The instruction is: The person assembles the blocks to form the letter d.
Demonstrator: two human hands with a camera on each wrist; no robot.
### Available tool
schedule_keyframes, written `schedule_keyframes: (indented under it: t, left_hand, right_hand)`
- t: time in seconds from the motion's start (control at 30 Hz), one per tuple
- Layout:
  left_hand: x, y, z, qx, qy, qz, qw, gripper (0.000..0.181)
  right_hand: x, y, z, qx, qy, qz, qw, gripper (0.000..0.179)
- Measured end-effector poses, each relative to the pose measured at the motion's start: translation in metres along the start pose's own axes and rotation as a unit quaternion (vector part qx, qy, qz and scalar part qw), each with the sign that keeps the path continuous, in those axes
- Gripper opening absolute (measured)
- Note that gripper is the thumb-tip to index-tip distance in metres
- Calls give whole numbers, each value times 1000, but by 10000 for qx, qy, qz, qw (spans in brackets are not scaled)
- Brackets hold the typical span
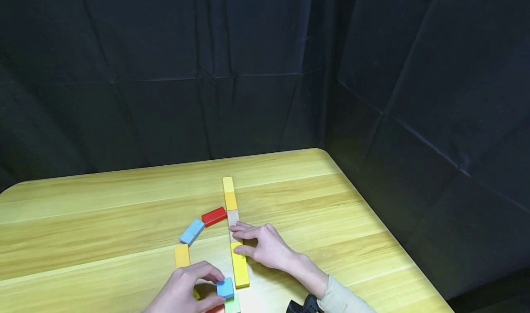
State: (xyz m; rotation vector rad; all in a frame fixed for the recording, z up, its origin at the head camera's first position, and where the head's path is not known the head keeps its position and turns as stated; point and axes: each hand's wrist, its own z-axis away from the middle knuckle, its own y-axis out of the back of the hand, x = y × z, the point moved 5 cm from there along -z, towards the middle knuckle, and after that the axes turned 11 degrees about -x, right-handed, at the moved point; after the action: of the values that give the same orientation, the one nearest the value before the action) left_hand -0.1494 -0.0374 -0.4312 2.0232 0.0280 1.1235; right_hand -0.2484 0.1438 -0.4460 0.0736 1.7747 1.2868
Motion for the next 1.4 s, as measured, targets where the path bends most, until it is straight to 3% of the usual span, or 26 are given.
schedule_keyframes:
  t: [0.17, 0.3, 0.5, 1.1, 1.4]
  left_hand:
    - [3, -11, -6, -128, 264, 323, 9990, 24]
    - [6, -19, -10, -141, 239, 400, 9988, 23]
    - [9, -27, -15, -175, 94, 183, 9996, 23]
    - [9, -38, -24, -416, 209, -307, 9984, 27]
    - [9, -41, -24, -370, -106, -627, 9973, 25]
  right_hand:
    - [0, 0, 0, 25, 10, 60, 10000, 39]
    - [-1, 0, 0, 34, 32, 63, 10000, 40]
    - [0, -1, 0, 8, 65, 77, 9999, 39]
    - [1, 0, 1, -23, 71, -46, 10000, 41]
    - [2, -1, 0, -11, 54, -93, 9999, 40]
